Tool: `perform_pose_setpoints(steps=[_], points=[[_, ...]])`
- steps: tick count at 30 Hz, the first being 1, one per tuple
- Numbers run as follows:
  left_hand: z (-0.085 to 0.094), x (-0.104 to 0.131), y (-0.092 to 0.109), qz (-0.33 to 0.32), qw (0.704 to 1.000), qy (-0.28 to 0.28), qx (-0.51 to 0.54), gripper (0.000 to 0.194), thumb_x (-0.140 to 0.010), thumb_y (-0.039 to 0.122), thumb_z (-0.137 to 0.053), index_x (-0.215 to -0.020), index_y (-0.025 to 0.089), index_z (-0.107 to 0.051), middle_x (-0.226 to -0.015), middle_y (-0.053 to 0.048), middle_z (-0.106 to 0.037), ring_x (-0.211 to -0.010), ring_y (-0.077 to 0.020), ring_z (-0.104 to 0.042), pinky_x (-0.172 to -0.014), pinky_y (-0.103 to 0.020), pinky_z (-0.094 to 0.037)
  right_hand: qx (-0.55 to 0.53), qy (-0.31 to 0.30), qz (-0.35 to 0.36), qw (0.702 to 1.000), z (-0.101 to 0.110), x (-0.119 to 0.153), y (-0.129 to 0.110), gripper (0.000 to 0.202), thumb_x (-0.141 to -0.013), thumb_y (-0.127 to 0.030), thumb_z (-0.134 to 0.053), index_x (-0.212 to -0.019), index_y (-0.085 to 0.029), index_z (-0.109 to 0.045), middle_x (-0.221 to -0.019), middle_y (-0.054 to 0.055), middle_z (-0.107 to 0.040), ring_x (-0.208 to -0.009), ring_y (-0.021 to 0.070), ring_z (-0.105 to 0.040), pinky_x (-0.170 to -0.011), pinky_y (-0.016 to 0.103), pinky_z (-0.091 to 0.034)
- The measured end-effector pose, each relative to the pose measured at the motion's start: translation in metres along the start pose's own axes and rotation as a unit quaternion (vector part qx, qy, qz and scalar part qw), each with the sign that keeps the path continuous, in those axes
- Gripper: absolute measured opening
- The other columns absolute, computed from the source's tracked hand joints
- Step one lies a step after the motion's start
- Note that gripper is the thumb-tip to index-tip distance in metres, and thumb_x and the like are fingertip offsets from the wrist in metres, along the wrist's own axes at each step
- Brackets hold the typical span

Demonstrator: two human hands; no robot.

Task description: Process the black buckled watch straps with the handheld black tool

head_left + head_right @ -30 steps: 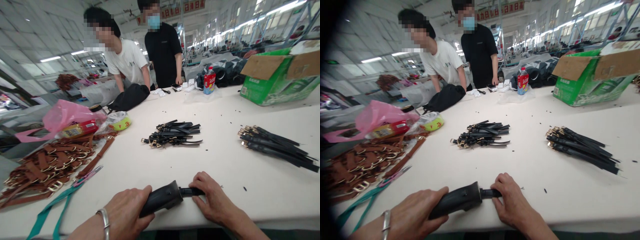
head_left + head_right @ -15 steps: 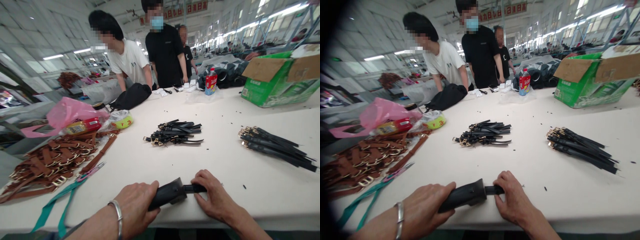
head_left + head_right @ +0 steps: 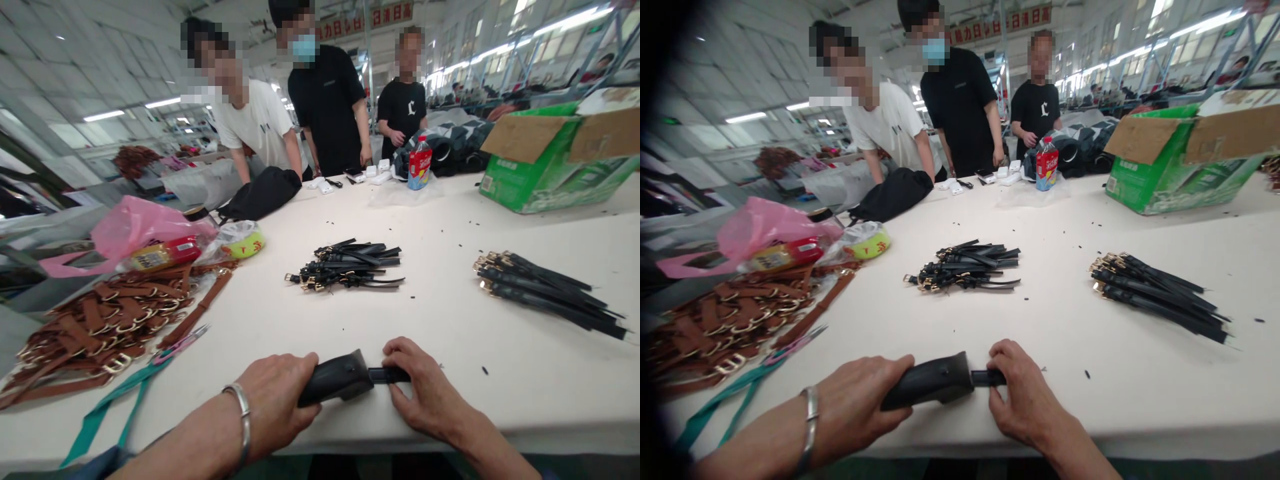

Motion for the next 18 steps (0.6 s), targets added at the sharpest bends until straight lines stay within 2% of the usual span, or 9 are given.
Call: perform_pose_setpoints(steps=[3,9,11,14,18], points=[[0.0,0.005,-0.007,0.01,1.0,-0.011,-0.011,0.029,-0.07,0.039,-0.045,-0.093,0.023,-0.054,-0.086,-0.008,-0.064,-0.08,-0.0257,-0.058,-0.07,-0.038,-0.045,0.001,0.0,-0.004,1.0,0.0,-0.001,-0.001,0.028,-0.059,-0.004,-0.049,-0.082,-0.018,-0.057,-0.096,0.005,-0.05,-0.089,0.0186,-0.049,-0.081,0.031,-0.041],[-0.003,-0.01,0.019,-0.033,0.999,0.022,-0.017,0.031,-0.071,0.038,-0.044,-0.095,0.021,-0.052,-0.085,-0.009,-0.064,-0.078,-0.0276,-0.059,-0.067,-0.039,-0.045,-0.001,0.009,-0.001,1.0,0.0,0.002,0.0,0.035,-0.056,-0.003,-0.048,-0.087,-0.018,-0.055,-0.097,0.005,-0.05,-0.092,0.0186,-0.048,-0.083,0.031,-0.04],[-0.003,-0.014,0.02,-0.038,0.998,0.038,-0.012,0.029,-0.07,0.039,-0.044,-0.092,0.021,-0.052,-0.084,-0.008,-0.064,-0.077,-0.0272,-0.059,-0.066,-0.038,-0.045,0.0,0.008,0.0,1.0,0.0,0.002,0.001,0.037,-0.055,-0.003,-0.048,-0.088,-0.018,-0.055,-0.098,0.005,-0.05,-0.092,0.0185,-0.048,-0.084,0.031,-0.04],[-0.001,-0.011,0.005,-0.007,0.999,0.039,0.004,0.028,-0.07,0.041,-0.045,-0.089,0.023,-0.053,-0.082,-0.007,-0.063,-0.076,-0.025,-0.058,-0.065,-0.035,-0.044,0.004,0.004,0.002,1.0,-0.001,0.002,0.001,0.033,-0.057,-0.003,-0.048,-0.085,-0.018,-0.056,-0.096,0.005,-0.05,-0.091,0.0181,-0.048,-0.083,0.031,-0.04],[0.003,0.005,-0.021,0.035,0.999,0.02,0.017,0.027,-0.07,0.042,-0.045,-0.088,0.024,-0.054,-0.081,-0.006,-0.063,-0.077,-0.0229,-0.058,-0.066,-0.033,-0.043,0.002,0.011,0.004,1.0,0.0,0.0,0.001,0.031,-0.057,-0.003,-0.047,-0.082,-0.019,-0.057,-0.095,0.005,-0.051,-0.09,0.0179,-0.049,-0.082,0.031,-0.041]])
Point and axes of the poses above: each hand's wrist, its own x-axis away from the middle knuckle, its own z-axis out of the back of the hand, y = z × x, the point moved 6 cm from there along -x, towards the middle knuckle
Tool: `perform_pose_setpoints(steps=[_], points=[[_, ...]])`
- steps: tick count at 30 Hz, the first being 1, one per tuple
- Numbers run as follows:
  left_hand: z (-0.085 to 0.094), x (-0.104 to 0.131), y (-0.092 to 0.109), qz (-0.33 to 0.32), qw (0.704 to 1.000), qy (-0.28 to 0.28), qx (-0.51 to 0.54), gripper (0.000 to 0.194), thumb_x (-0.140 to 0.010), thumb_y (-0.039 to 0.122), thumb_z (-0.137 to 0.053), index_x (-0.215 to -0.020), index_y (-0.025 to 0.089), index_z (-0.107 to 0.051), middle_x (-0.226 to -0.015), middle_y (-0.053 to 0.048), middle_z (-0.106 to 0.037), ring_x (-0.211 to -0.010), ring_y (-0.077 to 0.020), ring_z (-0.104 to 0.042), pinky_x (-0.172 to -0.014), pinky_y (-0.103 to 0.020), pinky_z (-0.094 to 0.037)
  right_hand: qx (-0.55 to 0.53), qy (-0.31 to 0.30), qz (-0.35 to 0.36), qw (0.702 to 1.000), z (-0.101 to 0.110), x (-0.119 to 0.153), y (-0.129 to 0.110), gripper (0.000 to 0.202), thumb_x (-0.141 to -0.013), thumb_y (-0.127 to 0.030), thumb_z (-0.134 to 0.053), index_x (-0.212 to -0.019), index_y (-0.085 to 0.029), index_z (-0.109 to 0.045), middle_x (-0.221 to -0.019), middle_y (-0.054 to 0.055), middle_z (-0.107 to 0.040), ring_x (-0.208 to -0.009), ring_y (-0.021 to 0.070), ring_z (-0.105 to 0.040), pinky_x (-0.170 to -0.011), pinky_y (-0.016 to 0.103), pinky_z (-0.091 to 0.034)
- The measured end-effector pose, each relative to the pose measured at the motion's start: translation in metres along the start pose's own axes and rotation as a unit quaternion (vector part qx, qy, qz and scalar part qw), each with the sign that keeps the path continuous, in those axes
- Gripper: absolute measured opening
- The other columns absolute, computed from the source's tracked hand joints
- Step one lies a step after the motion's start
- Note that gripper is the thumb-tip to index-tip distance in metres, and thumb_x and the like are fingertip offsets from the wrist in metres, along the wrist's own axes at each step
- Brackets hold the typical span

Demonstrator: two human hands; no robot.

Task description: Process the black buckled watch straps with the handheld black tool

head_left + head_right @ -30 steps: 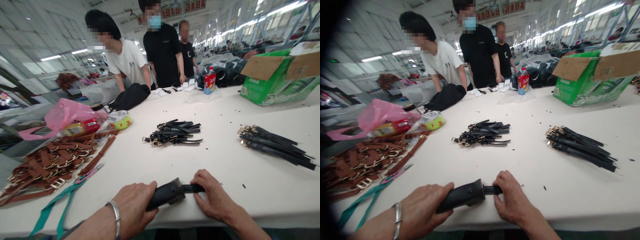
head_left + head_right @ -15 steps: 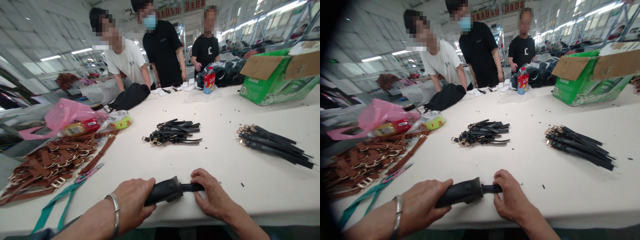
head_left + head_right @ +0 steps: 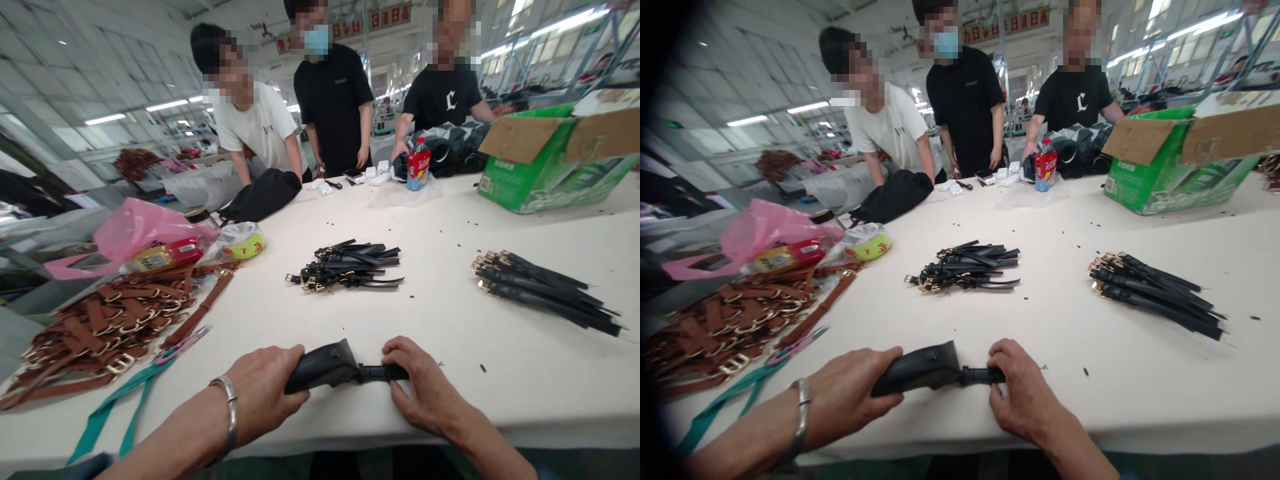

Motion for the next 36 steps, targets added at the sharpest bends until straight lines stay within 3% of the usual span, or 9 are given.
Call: perform_pose_setpoints(steps=[5,12,17,21,24,28,32,36], points=[[-0.006,0.005,0.004,-0.013,1.0,-0.024,-0.009,0.028,-0.069,0.042,-0.047,-0.09,0.026,-0.055,-0.083,-0.006,-0.063,-0.079,-0.0251,-0.058,-0.068,-0.036,-0.043,-0.005,0.001,-0.001,1.0,0.0,-0.001,-0.002,0.031,-0.057,-0.004,-0.047,-0.083,-0.019,-0.057,-0.094,0.005,-0.051,-0.089,0.018,-0.05,-0.082,0.031,-0.041],[-0.016,-0.015,0.034,-0.042,0.998,0.041,-0.001,0.027,-0.07,0.04,-0.044,-0.09,0.023,-0.052,-0.081,-0.006,-0.063,-0.075,-0.0244,-0.059,-0.063,-0.033,-0.043,-0.008,0.0,0.007,1.0,0.001,0.0,-0.001,0.027,-0.061,-0.008,-0.051,-0.085,-0.019,-0.057,-0.093,0.005,-0.053,-0.088,0.0184,-0.051,-0.08,0.031,-0.042],[-0.017,-0.013,0.017,-0.017,0.998,0.049,0.035,0.027,-0.068,0.044,-0.047,-0.086,0.025,-0.054,-0.08,-0.005,-0.063,-0.075,-0.0234,-0.058,-0.062,-0.032,-0.042,0.002,-0.012,0.002,1.0,0.001,-0.001,-0.001,0.017,-0.069,-0.015,-0.053,-0.084,-0.02,-0.06,-0.091,0.004,-0.054,-0.086,0.0172,-0.051,-0.078,0.03,-0.041],[-0.017,-0.001,-0.01,0.028,0.996,0.036,0.072,0.028,-0.069,0.044,-0.046,-0.087,0.024,-0.054,-0.081,-0.005,-0.063,-0.075,-0.0213,-0.058,-0.062,-0.028,-0.042,0.018,-0.022,-0.014,0.999,-0.001,-0.003,0.0,0.012,-0.075,-0.021,-0.051,-0.08,-0.022,-0.063,-0.086,0.003,-0.055,-0.081,0.0163,-0.052,-0.072,0.028,-0.041],[-0.019,0.012,-0.019,0.042,0.996,0.024,0.07,0.028,-0.069,0.044,-0.047,-0.086,0.024,-0.055,-0.08,-0.004,-0.063,-0.076,-0.0211,-0.058,-0.063,-0.028,-0.041,0.033,-0.025,-0.013,0.999,-0.004,-0.004,-0.001,0.014,-0.074,-0.02,-0.053,-0.082,-0.023,-0.064,-0.086,0.003,-0.055,-0.082,0.0168,-0.051,-0.072,0.028,-0.041],[-0.026,0.019,-0.01,0.038,0.997,0.029,0.052,0.028,-0.069,0.043,-0.047,-0.089,0.024,-0.053,-0.083,-0.005,-0.063,-0.079,-0.022,-0.058,-0.065,-0.03,-0.042,0.048,-0.031,-0.01,0.998,-0.007,-0.004,0.0,0.015,-0.073,-0.017,-0.052,-0.081,-0.023,-0.064,-0.084,0.003,-0.055,-0.08,0.0168,-0.05,-0.071,0.029,-0.04],[-0.03,0.006,0.011,-0.004,0.996,0.061,0.059,0.029,-0.072,0.044,-0.044,-0.09,0.023,-0.052,-0.083,-0.006,-0.063,-0.077,-0.0225,-0.058,-0.064,-0.03,-0.042,0.057,-0.027,-0.008,0.998,-0.009,-0.003,0.002,0.013,-0.072,-0.015,-0.053,-0.079,-0.022,-0.061,-0.083,0.002,-0.055,-0.08,0.0173,-0.05,-0.071,0.03,-0.04],[-0.028,-0.007,0.009,-0.005,0.991,0.087,0.101,0.029,-0.07,0.045,-0.047,-0.088,0.023,-0.054,-0.081,-0.005,-0.063,-0.074,-0.0204,-0.059,-0.06,-0.027,-0.042,0.064,-0.017,-0.011,0.998,-0.008,-0.003,0.0,0.01,-0.071,-0.015,-0.054,-0.076,-0.021,-0.059,-0.082,0.001,-0.055,-0.079,0.0172,-0.051,-0.072,0.03,-0.04]])
Point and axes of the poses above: each hand's wrist, its own x-axis away from the middle knuckle, its own z-axis out of the back of the hand, y = z × x, the point moved 6 cm from there along -x, towards the middle knuckle
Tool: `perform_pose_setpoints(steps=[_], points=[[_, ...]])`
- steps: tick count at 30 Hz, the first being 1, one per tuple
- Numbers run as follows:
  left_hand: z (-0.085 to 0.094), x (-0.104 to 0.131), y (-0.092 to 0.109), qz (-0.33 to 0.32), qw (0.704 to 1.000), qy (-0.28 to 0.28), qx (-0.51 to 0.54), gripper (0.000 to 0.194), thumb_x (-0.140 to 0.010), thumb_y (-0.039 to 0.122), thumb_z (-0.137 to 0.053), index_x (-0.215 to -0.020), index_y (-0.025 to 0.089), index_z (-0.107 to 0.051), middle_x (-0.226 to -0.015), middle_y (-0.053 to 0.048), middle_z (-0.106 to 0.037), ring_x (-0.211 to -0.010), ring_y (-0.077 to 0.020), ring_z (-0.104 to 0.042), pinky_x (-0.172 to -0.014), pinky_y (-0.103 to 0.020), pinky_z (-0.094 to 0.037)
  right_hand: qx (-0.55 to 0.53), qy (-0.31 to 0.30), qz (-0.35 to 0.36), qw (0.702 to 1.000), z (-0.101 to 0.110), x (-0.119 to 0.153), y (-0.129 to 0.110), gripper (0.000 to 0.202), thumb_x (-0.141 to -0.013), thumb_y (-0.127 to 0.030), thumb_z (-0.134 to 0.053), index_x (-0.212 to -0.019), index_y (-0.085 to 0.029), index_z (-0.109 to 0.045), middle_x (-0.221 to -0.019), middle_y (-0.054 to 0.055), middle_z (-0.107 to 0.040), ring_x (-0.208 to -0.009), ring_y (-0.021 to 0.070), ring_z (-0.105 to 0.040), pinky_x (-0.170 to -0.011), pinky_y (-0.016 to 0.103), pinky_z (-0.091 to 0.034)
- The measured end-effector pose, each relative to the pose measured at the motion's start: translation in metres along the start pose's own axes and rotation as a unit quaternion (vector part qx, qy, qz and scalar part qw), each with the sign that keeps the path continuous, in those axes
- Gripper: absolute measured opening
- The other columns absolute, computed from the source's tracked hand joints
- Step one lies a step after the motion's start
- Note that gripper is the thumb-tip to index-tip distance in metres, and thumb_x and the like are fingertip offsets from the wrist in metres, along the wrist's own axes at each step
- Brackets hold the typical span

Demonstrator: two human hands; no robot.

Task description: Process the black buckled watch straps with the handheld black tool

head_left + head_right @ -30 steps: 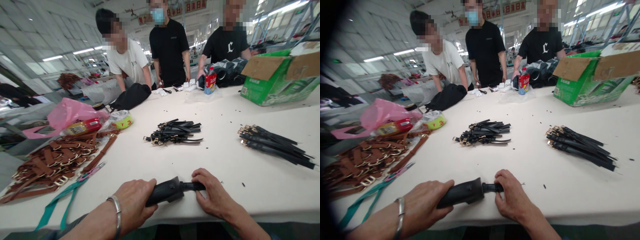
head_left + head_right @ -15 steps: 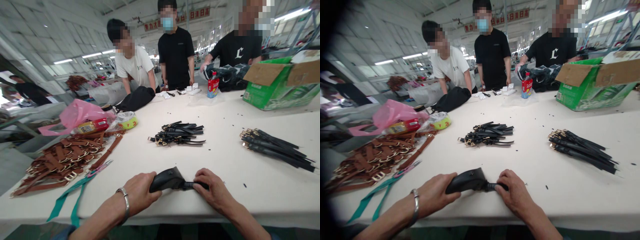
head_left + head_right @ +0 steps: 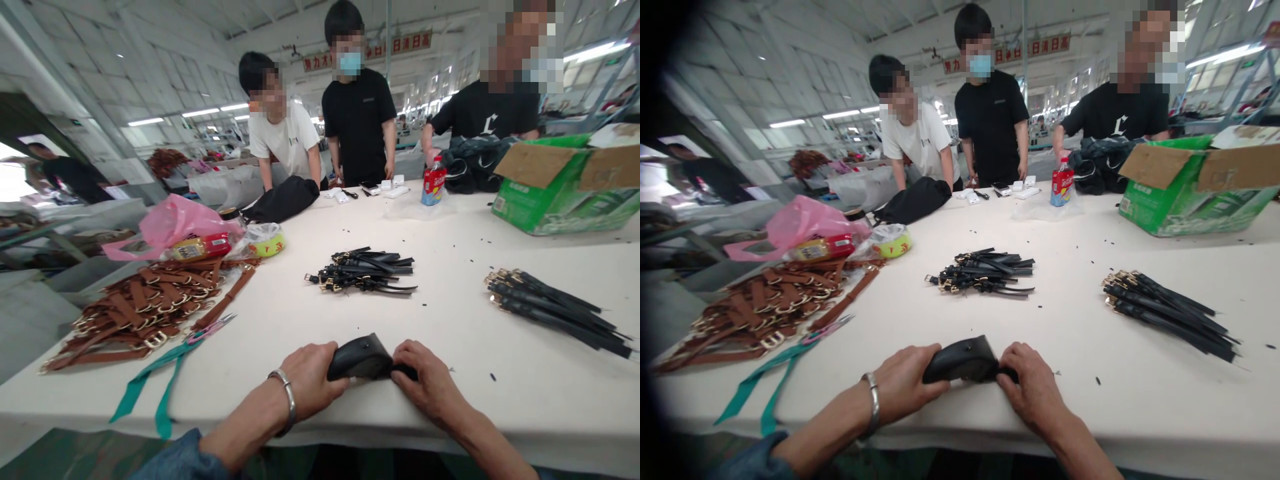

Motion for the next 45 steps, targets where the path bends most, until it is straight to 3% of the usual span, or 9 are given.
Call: perform_pose_setpoints(steps=[4,8,11,15,20,25,35,45], points=[[0.011,0.008,-0.024,0.016,0.999,0.023,0.025,0.028,-0.07,0.045,-0.047,-0.085,0.023,-0.055,-0.077,-0.003,-0.063,-0.07,-0.018,-0.058,-0.058,-0.025,-0.04,0.0,0.008,0.024,1.0,0.003,0.001,-0.008,0.013,-0.071,-0.012,-0.053,-0.076,-0.022,-0.059,-0.082,0.0,-0.057,-0.076,0.0157,-0.051,-0.07,0.03,-0.039],[0.019,0.031,-0.039,0.037,0.999,0.016,0.03,0.026,-0.071,0.045,-0.047,-0.084,0.024,-0.054,-0.074,-0.001,-0.061,-0.067,-0.0171,-0.057,-0.058,-0.024,-0.04,0.04,0.032,0.099,0.994,0.004,0.007,-0.019,0.014,-0.074,-0.01,-0.05,-0.077,-0.02,-0.058,-0.083,0.003,-0.058,-0.079,0.0174,-0.051,-0.07,0.032,-0.038],[0.017,0.047,-0.036,0.06,0.998,-0.017,0.02,0.025,-0.069,0.044,-0.048,-0.084,0.025,-0.054,-0.075,-0.002,-0.062,-0.072,-0.0191,-0.057,-0.061,-0.026,-0.041,0.041,0.003,0.147,0.988,0.001,0.013,-0.023,0.017,-0.077,-0.008,-0.046,-0.078,-0.02,-0.058,-0.083,0.005,-0.059,-0.08,0.0178,-0.05,-0.07,0.033,-0.039],[0.007,0.056,-0.024,0.069,0.995,-0.066,0.004,0.026,-0.069,0.043,-0.049,-0.088,0.025,-0.055,-0.083,-0.004,-0.063,-0.08,-0.0215,-0.058,-0.067,-0.029,-0.042,-0.012,-0.029,0.149,0.988,0.002,0.017,-0.026,0.013,-0.077,-0.011,-0.048,-0.077,-0.02,-0.058,-0.083,0.005,-0.059,-0.081,0.0177,-0.05,-0.071,0.033,-0.041],[0.002,0.052,-0.009,0.024,0.995,-0.083,-0.046,0.029,-0.072,0.04,-0.045,-0.094,0.023,-0.052,-0.086,-0.007,-0.063,-0.081,-0.0242,-0.058,-0.069,-0.034,-0.044,-0.039,-0.051,0.099,0.993,0.0,0.013,-0.022,0.011,-0.078,-0.014,-0.05,-0.077,-0.02,-0.059,-0.079,0.004,-0.057,-0.08,0.0181,-0.05,-0.069,0.032,-0.042],[0.005,0.039,0.008,0.001,0.995,-0.081,-0.057,0.029,-0.072,0.04,-0.044,-0.094,0.022,-0.051,-0.086,-0.007,-0.063,-0.082,-0.0244,-0.058,-0.07,-0.034,-0.044,-0.058,-0.051,0.093,0.993,-0.002,0.011,-0.017,0.016,-0.076,-0.013,-0.051,-0.085,-0.022,-0.061,-0.082,0.005,-0.057,-0.081,0.0185,-0.05,-0.069,0.032,-0.042],[-0.003,0.052,-0.01,0.035,0.995,-0.087,-0.027,0.031,-0.072,0.039,-0.044,-0.097,0.023,-0.051,-0.089,-0.007,-0.063,-0.085,-0.0237,-0.057,-0.072,-0.034,-0.043,0.002,-0.046,0.076,0.996,-0.007,0.006,-0.027,0.014,-0.07,-0.011,-0.056,-0.071,-0.022,-0.064,-0.078,0.003,-0.056,-0.078,0.0182,-0.048,-0.069,0.033,-0.038],[-0.002,0.048,0.001,0.013,0.995,-0.083,-0.045,0.031,-0.072,0.039,-0.044,-0.097,0.022,-0.052,-0.088,-0.008,-0.064,-0.083,-0.026,-0.058,-0.07,-0.036,-0.045,0.02,-0.108,0.083,0.99,-0.008,0.001,-0.035,0.012,-0.066,-0.007,-0.051,-0.064,-0.019,-0.053,-0.078,0.001,-0.055,-0.077,0.0162,-0.048,-0.071,0.03,-0.036]])
Point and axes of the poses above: each hand's wrist, its own x-axis away from the middle knuckle, its own z-axis out of the back of the hand, y = z × x, the point moved 6 cm from there along -x, towards the middle knuckle
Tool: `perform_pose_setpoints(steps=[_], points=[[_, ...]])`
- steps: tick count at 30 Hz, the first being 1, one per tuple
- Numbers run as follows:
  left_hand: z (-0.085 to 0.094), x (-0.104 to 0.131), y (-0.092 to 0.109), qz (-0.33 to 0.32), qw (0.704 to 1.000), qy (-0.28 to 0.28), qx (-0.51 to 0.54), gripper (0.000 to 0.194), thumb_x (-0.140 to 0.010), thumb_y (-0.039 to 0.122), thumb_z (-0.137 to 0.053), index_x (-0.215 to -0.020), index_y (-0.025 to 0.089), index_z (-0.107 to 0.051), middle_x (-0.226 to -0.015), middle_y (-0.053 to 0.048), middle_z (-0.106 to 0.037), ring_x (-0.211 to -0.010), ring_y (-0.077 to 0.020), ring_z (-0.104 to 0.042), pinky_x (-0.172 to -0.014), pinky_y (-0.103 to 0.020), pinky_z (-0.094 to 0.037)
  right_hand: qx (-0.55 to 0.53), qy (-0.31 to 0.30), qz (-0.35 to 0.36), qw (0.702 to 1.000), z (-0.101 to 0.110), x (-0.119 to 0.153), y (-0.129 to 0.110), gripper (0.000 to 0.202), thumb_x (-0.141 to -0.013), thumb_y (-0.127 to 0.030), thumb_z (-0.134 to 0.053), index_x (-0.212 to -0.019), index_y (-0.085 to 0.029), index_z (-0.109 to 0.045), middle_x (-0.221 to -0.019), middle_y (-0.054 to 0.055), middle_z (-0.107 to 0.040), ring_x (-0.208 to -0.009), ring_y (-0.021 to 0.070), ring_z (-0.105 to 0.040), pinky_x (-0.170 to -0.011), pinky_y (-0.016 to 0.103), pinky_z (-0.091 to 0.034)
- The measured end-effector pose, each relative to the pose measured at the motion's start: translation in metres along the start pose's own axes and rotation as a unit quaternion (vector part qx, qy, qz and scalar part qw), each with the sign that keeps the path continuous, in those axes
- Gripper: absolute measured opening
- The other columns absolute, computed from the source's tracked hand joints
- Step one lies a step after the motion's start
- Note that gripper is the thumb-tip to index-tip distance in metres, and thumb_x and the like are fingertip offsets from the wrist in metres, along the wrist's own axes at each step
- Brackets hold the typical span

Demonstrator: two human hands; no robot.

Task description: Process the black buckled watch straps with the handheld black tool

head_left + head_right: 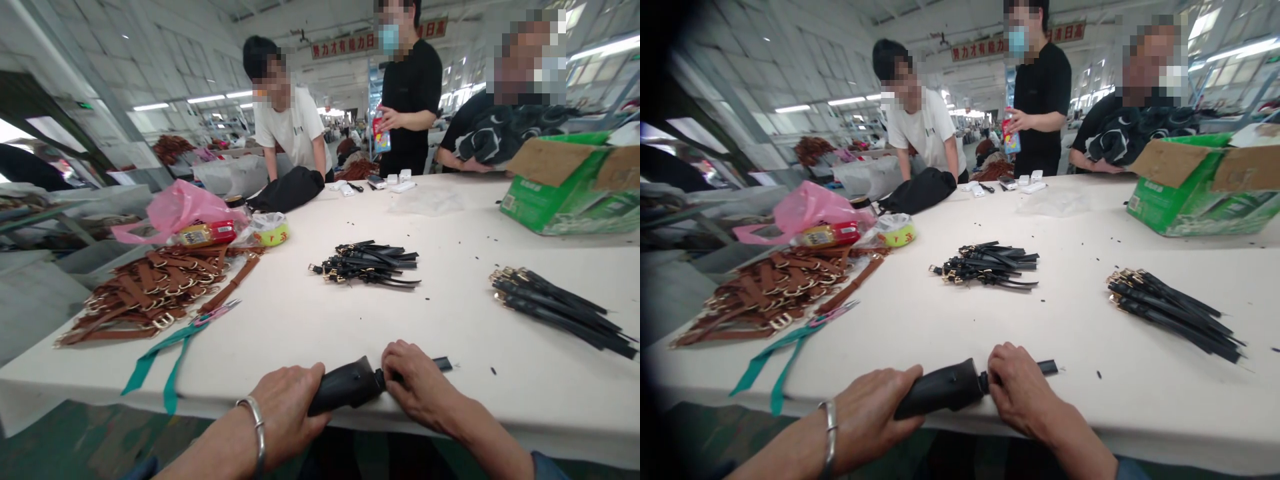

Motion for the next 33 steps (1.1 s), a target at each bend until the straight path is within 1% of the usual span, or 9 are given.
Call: perform_pose_setpoints(steps=[3,7,13,16,20,23,25,29,33], points=[[-0.002,0.0,0.0,-0.002,1.0,0.001,-0.003,0.029,-0.071,0.038,-0.045,-0.095,0.022,-0.052,-0.088,-0.007,-0.064,-0.082,-0.025,-0.058,-0.069,-0.035,-0.045,-0.034,-0.009,-0.008,0.999,-0.001,-0.004,-0.001,0.013,-0.072,-0.009,-0.046,-0.064,-0.019,-0.05,-0.078,0.0,-0.055,-0.076,0.0149,-0.048,-0.071,0.029,-0.035],[-0.002,0.002,-0.002,0.002,1.0,0.003,-0.004,0.029,-0.071,0.038,-0.045,-0.095,0.022,-0.052,-0.088,-0.007,-0.063,-0.082,-0.0235,-0.058,-0.069,-0.032,-0.044,-0.075,0.025,-0.05,0.996,-0.007,-0.006,0.007,0.013,-0.08,-0.015,-0.042,-0.071,-0.02,-0.048,-0.074,-0.001,-0.054,-0.069,0.0133,-0.049,-0.064,0.026,-0.035],[0.006,0.009,-0.001,0.001,1.0,-0.008,-0.021,0.029,-0.071,0.036,-0.043,-0.096,0.022,-0.052,-0.088,-0.008,-0.064,-0.083,-0.0253,-0.058,-0.07,-0.036,-0.044,-0.052,0.096,-0.107,0.988,-0.015,-0.007,0.016,0.012,-0.081,-0.018,-0.041,-0.071,-0.02,-0.047,-0.061,-0.003,-0.051,-0.058,0.0125,-0.046,-0.058,0.024,-0.032],[0.008,0.003,0.007,-0.013,1.0,-0.009,-0.027,0.03,-0.071,0.036,-0.043,-0.095,0.021,-0.052,-0.088,-0.009,-0.064,-0.082,-0.0261,-0.058,-0.069,-0.037,-0.045,-0.04,0.122,-0.106,0.986,-0.017,-0.008,0.017,0.01,-0.079,-0.019,-0.044,-0.07,-0.02,-0.048,-0.065,-0.002,-0.052,-0.062,0.013,-0.047,-0.06,0.024,-0.033],[0.008,-0.009,0.016,-0.022,0.999,0.007,-0.036,0.027,-0.07,0.037,-0.044,-0.088,0.021,-0.052,-0.084,-0.008,-0.064,-0.078,-0.0265,-0.059,-0.067,-0.037,-0.045,-0.077,0.144,-0.118,0.98,-0.019,-0.009,0.022,0.011,-0.08,-0.021,-0.043,-0.07,-0.02,-0.047,-0.064,-0.002,-0.05,-0.061,0.0125,-0.047,-0.058,0.023,-0.035],[0.007,-0.012,0.014,-0.017,0.999,0.018,-0.027,0.026,-0.07,0.04,-0.043,-0.087,0.022,-0.052,-0.083,-0.007,-0.064,-0.077,-0.0247,-0.059,-0.066,-0.035,-0.045,-0.107,0.149,-0.126,0.975,-0.015,-0.007,0.024,0.012,-0.082,-0.023,-0.041,-0.072,-0.02,-0.047,-0.062,-0.003,-0.049,-0.058,0.0124,-0.047,-0.057,0.023,-0.036],[0.006,-0.009,0.012,-0.015,1.0,0.009,-0.017,0.027,-0.071,0.042,-0.043,-0.088,0.023,-0.053,-0.084,-0.006,-0.064,-0.078,-0.0239,-0.059,-0.065,-0.034,-0.045,-0.121,0.147,-0.115,0.975,-0.01,-0.003,0.024,0.012,-0.083,-0.023,-0.038,-0.078,-0.021,-0.049,-0.066,-0.002,-0.052,-0.062,0.0131,-0.049,-0.059,0.024,-0.038],[0.008,0.0,0.006,-0.007,1.0,-0.011,-0.017,0.027,-0.07,0.038,-0.044,-0.09,0.022,-0.054,-0.086,-0.007,-0.064,-0.08,-0.0246,-0.059,-0.067,-0.034,-0.045,-0.054,0.125,-0.051,0.989,0.003,0.013,0.022,0.012,-0.079,-0.019,-0.046,-0.086,-0.022,-0.055,-0.085,0.003,-0.056,-0.082,0.018,-0.049,-0.074,0.032,-0.038],[0.009,0.003,0.003,-0.001,0.999,-0.021,-0.028,0.026,-0.07,0.036,-0.044,-0.09,0.023,-0.053,-0.086,-0.008,-0.064,-0.081,-0.026,-0.058,-0.069,-0.037,-0.045,-0.018,0.099,-0.049,0.994,0.002,0.023,0.03,0.011,-0.075,-0.017,-0.052,-0.079,-0.023,-0.06,-0.08,0.003,-0.056,-0.079,0.0184,-0.049,-0.071,0.033,-0.037]])
Point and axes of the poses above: each hand's wrist, its own x-axis away from the middle knuckle, its own z-axis out of the back of the hand, y = z × x, the point moved 6 cm from there along -x, towards the middle knuckle
